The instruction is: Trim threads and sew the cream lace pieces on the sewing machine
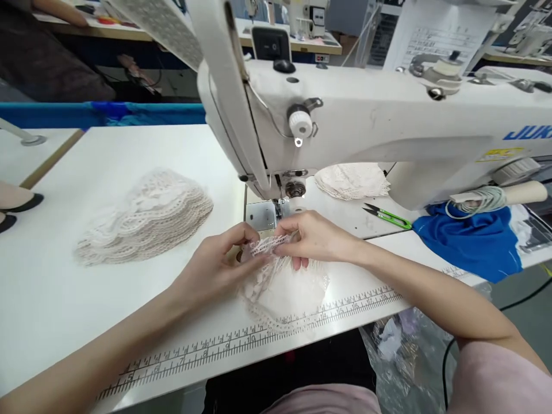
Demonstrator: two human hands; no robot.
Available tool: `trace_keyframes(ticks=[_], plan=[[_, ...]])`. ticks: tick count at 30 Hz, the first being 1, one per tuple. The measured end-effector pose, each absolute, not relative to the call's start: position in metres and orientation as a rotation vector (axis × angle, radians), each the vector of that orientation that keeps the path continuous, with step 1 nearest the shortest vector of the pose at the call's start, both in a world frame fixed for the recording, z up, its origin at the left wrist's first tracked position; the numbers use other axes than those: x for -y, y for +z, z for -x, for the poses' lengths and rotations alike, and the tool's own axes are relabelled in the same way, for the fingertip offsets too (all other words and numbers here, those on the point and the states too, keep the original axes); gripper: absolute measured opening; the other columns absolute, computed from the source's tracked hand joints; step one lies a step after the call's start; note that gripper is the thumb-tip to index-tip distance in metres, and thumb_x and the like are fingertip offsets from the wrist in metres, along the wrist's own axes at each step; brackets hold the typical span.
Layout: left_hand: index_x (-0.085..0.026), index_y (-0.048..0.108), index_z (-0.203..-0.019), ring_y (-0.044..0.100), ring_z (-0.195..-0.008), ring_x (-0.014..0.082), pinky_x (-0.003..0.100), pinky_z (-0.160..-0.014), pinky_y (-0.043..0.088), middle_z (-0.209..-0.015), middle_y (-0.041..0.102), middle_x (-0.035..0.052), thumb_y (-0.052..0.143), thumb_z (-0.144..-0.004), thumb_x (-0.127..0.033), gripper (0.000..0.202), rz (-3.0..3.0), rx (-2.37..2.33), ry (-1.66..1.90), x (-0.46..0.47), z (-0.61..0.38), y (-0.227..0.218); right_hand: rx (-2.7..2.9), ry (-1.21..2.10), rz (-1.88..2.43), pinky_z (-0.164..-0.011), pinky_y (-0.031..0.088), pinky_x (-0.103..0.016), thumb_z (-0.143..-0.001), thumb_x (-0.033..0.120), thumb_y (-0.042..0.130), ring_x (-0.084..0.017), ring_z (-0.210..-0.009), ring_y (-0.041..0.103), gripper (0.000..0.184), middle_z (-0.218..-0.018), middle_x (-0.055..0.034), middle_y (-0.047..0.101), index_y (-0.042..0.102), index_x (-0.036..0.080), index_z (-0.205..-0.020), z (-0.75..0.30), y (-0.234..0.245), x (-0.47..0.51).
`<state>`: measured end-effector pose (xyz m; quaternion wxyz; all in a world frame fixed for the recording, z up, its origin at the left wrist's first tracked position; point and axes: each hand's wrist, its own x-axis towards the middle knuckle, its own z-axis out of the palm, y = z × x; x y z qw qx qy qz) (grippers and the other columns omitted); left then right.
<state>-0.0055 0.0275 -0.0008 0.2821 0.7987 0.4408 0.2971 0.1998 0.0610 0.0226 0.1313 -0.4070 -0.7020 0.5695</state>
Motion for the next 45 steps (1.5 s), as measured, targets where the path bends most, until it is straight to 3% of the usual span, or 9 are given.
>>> trace_keyframes(ticks=[4, 7, 12, 16, 22, 29, 33, 39, 45], plan=[[-0.020, 0.036, -0.066, 0.035, -0.047, 0.0074, 0.021, -0.046, 0.027, -0.054, 0.040, -0.0077, 0.052, -0.087, -0.021, 0.027, -2.345, -1.209, 0.941, -0.026, 0.007, -0.007, 2.112, 1.579, 1.195, -0.041, 0.044, -0.018, -0.080, 0.027, 0.066, -0.009, -0.047, 0.060, 0.012, -0.060, 0.0040, 0.062, 0.064, 0.018, -0.088, -0.205, 0.017, -0.060], [-0.020, 0.035, -0.065, 0.033, -0.044, 0.0075, 0.022, -0.045, 0.025, -0.049, 0.038, -0.0083, 0.051, -0.088, -0.022, 0.028, -2.483, -1.221, 0.903, -0.027, 0.010, -0.009, 2.033, 1.607, 1.174, -0.045, 0.047, -0.019, -0.083, 0.030, 0.064, -0.010, -0.051, 0.062, 0.014, -0.061, 0.0031, 0.062, 0.063, 0.018, -0.088, -0.209, 0.011, -0.058], [-0.021, 0.044, -0.087, 0.044, -0.046, 0.0077, 0.022, -0.045, 0.031, -0.066, 0.057, -0.0071, 0.062, -0.083, -0.041, 0.027, -2.404, -1.354, 0.751, -0.027, 0.008, -0.008, 2.184, 1.247, 1.063, -0.053, 0.046, -0.020, -0.085, 0.021, 0.061, -0.008, -0.056, 0.058, 0.004, -0.068, 0.0025, 0.063, 0.064, 0.019, -0.084, -0.205, 0.011, -0.053], [-0.021, 0.044, -0.090, 0.043, -0.044, 0.0068, 0.019, -0.043, 0.030, -0.057, 0.048, -0.0101, 0.058, -0.088, -0.033, 0.018, -2.454, -1.302, 0.807, -0.027, 0.005, -0.009, 2.328, 0.873, 0.963, -0.056, 0.045, -0.020, -0.086, 0.017, 0.060, -0.008, -0.061, 0.057, 0.005, -0.078, 0.0015, 0.065, 0.064, 0.019, -0.088, -0.203, 0.010, -0.049], [-0.020, 0.044, -0.077, 0.036, -0.038, 0.0066, 0.020, -0.042, 0.029, -0.048, 0.044, -0.0107, 0.053, -0.088, -0.012, 0.016, -2.866, -1.072, 1.169, -0.028, 0.009, -0.013, 2.327, 0.495, 0.772, -0.050, 0.041, -0.017, -0.087, 0.015, 0.058, -0.006, -0.052, 0.050, 0.010, -0.068, 0.0042, 0.061, 0.059, 0.015, -0.097, -0.207, -0.001, -0.045], [-0.019, 0.047, -0.079, 0.040, -0.039, 0.0070, 0.021, -0.043, 0.034, -0.051, 0.053, -0.0092, 0.052, -0.087, -0.009, 0.014, -2.899, -0.975, 1.220, -0.027, 0.010, -0.012, 2.391, 0.359, 0.661, -0.048, 0.039, -0.018, -0.088, 0.013, 0.053, -0.006, -0.050, 0.050, 0.012, -0.064, 0.0056, 0.060, 0.058, 0.015, -0.099, -0.206, -0.002, -0.042], [-0.018, 0.049, -0.084, 0.040, -0.041, 0.0072, 0.021, -0.044, 0.034, -0.052, 0.051, -0.0086, 0.055, -0.086, -0.011, 0.010, -2.876, -0.976, 1.256, -0.026, 0.011, -0.014, 2.389, 0.285, 0.620, -0.046, 0.038, -0.019, -0.090, 0.014, 0.052, -0.005, -0.051, 0.050, 0.009, -0.067, 0.0050, 0.063, 0.059, 0.015, -0.095, -0.204, -0.002, -0.042], [-0.014, 0.053, -0.099, 0.040, -0.041, 0.0070, 0.023, -0.045, 0.037, -0.055, 0.056, -0.0071, 0.053, -0.088, -0.011, 0.011, -2.835, -0.925, 1.243, -0.025, 0.010, -0.016, 2.312, -0.302, 0.362, -0.043, 0.036, -0.022, -0.082, 0.007, 0.061, -0.008, -0.050, 0.049, 0.007, -0.057, 0.0045, 0.059, 0.064, 0.012, -0.084, -0.207, -0.003, -0.043], [-0.015, 0.057, -0.108, 0.042, -0.041, 0.0072, 0.023, -0.043, 0.033, -0.051, 0.053, -0.0084, 0.051, -0.089, -0.007, 0.021, -2.875, -0.847, 1.124, -0.023, 0.010, -0.015, 2.317, -0.402, 0.196, -0.042, 0.035, -0.023, -0.078, 0.008, 0.065, -0.008, -0.051, 0.047, 0.003, -0.055, 0.0033, 0.056, 0.068, 0.009, -0.078, -0.208, 0.001, -0.043]])
